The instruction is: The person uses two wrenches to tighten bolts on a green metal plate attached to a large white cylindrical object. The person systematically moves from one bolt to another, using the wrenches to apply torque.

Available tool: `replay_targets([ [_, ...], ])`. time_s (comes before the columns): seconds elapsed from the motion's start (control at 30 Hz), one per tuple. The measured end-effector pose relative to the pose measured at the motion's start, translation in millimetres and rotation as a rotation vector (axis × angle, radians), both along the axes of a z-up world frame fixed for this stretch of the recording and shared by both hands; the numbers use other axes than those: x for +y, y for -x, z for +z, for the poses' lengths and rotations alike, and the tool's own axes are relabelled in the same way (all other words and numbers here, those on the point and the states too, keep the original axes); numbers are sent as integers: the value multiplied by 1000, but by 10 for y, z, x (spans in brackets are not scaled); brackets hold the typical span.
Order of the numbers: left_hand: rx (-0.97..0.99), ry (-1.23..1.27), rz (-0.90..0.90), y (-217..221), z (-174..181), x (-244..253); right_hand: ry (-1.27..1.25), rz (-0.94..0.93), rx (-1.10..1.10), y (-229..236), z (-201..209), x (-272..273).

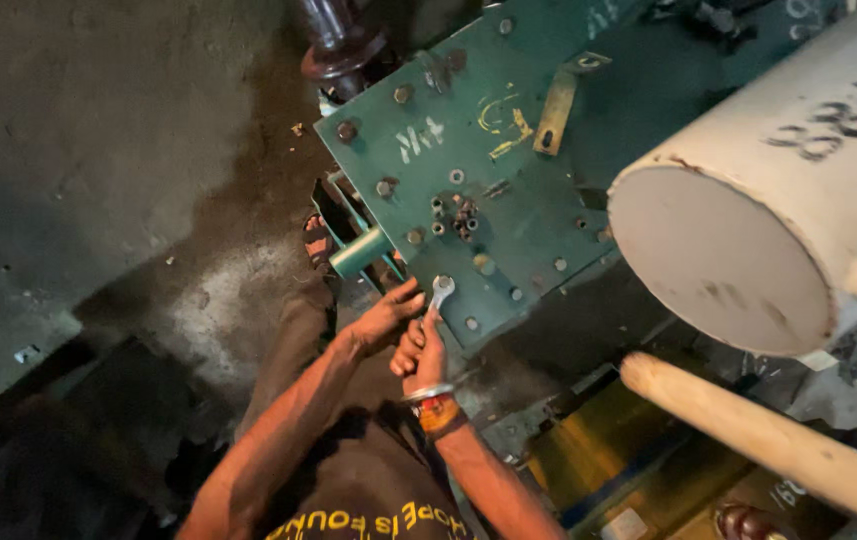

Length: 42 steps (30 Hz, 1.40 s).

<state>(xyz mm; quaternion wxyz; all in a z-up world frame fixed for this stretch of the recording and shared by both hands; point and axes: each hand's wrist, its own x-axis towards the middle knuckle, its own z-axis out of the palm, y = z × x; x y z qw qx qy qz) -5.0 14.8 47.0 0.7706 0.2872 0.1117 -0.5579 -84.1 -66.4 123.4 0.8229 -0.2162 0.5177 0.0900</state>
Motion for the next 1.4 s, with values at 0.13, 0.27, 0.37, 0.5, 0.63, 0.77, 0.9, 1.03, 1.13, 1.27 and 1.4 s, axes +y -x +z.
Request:
replay_targets([
  [0.13,51,-242,-80,69,-249,16,71,-35,54,14,-105,48],
  [0.27,63,59,2,219,-382,40,92,-75,187,-18,-27,155],
  [0.37,27,74,1,184,-466,73,121,-300,230,-369,18,425],
  [0.5,104,-2,-60,194,-517,142,153,-396,244,-740,144,637],
  [0.63,211,-167,-38,186,-430,33,-12,-239,39,-461,479,470],
  [0.77,-68,14,50,64,-184,32,197,81,176,-6,559,96],
  [0.9,68,-36,44,-47,158,40,324,471,212,156,390,-491],
  [1.03,-151,-92,-21,-164,482,19,280,628,222,73,345,-816],
  [1.13,-273,-359,-158,-226,588,-135,270,637,250,-17,402,-829],
  [1.27,-231,-438,-217,-185,548,-277,195,663,241,-52,492,-830],
  [1.4,-211,-514,-192,-161,493,-311,183,705,190,-130,478,-888],
])
